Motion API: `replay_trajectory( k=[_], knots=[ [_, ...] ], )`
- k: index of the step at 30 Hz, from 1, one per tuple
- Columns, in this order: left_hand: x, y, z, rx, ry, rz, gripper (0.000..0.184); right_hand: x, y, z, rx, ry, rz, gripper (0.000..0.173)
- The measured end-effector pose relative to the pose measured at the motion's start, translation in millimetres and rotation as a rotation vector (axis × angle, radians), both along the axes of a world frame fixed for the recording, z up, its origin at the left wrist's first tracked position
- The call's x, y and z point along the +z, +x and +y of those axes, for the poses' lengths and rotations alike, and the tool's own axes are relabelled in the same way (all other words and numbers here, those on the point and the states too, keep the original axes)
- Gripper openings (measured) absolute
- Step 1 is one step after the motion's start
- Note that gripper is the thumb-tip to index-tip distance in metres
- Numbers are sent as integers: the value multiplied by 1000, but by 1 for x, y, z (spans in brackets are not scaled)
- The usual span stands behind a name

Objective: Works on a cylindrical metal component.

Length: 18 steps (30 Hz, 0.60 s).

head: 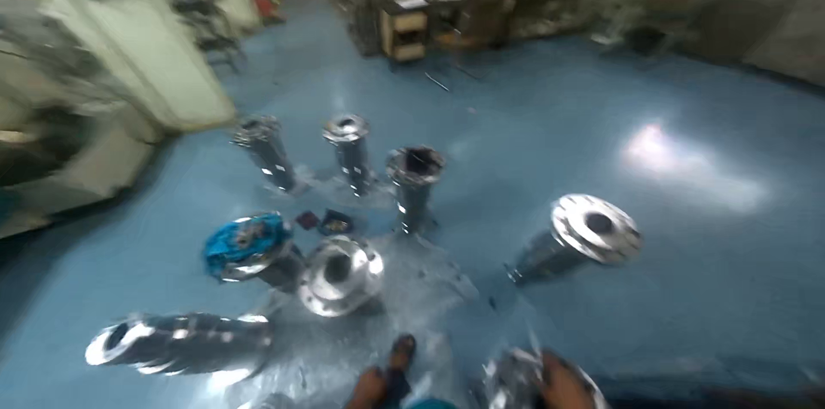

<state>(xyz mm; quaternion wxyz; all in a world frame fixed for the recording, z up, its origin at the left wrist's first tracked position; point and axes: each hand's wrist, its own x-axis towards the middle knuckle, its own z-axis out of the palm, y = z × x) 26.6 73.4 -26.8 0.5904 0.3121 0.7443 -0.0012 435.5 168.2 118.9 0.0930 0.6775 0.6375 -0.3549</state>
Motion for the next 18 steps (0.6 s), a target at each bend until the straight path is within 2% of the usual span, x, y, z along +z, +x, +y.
replay_trajectory(
  k=[2,5,6,8,10,12,14,16,18],
  knots=[
    [-2,5,12,-123,25,10,41,8,-15,3,161,-151,7,46],
    [26,23,36,-256,99,-14,41,14,0,-4,316,-343,69,34],
    [33,30,44,-327,128,-32,40,22,5,-4,283,-386,40,36],
    [35,46,55,-478,188,-90,40,42,8,1,121,-431,-96,51],
    [27,63,67,-648,245,-139,42,45,4,7,-98,-378,-216,64],
    [27,88,82,-809,264,-167,44,37,-6,8,-251,-275,-255,63],
    [40,114,92,-923,313,-205,48,22,-19,3,-296,-174,-194,53],
    [49,140,98,-988,369,-257,53,6,-26,-11,-186,-122,-25,45],
    [47,163,99,-1054,429,-302,56,0,-26,-27,54,-230,125,40]
  ],
)
